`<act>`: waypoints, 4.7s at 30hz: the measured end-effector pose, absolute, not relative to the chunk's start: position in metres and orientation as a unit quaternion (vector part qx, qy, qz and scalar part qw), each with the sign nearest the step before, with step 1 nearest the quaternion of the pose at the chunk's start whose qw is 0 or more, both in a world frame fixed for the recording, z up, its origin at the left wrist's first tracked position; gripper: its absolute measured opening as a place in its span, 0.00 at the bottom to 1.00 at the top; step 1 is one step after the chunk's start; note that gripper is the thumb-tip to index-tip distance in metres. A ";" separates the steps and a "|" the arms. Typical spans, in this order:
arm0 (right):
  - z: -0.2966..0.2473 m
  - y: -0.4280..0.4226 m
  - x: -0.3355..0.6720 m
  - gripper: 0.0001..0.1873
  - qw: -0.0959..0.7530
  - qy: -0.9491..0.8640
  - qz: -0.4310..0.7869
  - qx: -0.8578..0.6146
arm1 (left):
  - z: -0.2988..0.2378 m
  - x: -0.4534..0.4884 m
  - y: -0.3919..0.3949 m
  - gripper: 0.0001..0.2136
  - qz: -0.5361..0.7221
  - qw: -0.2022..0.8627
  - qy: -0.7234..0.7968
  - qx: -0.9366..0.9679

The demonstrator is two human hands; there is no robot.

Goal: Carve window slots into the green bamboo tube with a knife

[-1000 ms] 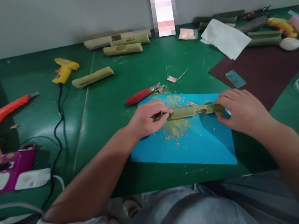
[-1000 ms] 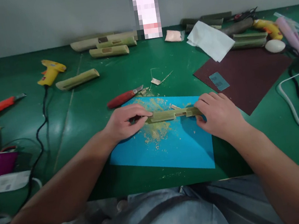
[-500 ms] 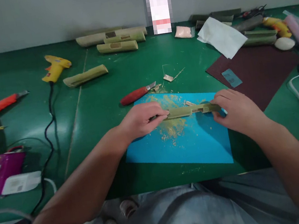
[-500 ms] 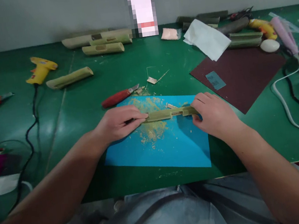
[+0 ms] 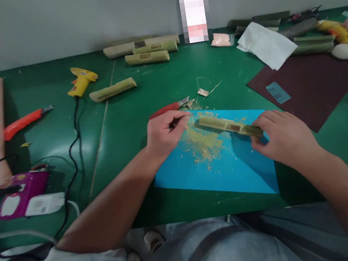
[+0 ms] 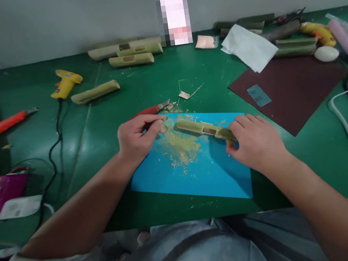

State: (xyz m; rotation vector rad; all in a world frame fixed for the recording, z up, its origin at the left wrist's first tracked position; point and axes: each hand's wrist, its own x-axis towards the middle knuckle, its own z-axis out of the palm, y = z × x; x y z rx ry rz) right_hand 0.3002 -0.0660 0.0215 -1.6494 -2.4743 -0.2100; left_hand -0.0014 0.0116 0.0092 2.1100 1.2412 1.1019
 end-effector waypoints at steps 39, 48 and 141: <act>0.002 -0.088 0.255 0.10 0.183 -0.821 0.005 -0.540 | -0.002 0.003 0.023 0.09 0.377 0.236 0.442 0.779; 0.003 -0.089 0.255 0.10 0.169 -0.824 0.000 -0.540 | -0.001 0.001 0.026 0.05 0.379 0.194 0.407 0.808; 0.004 -0.092 0.249 0.12 0.174 -0.827 0.008 -0.534 | 0.005 0.003 0.017 0.08 0.333 0.133 0.396 0.845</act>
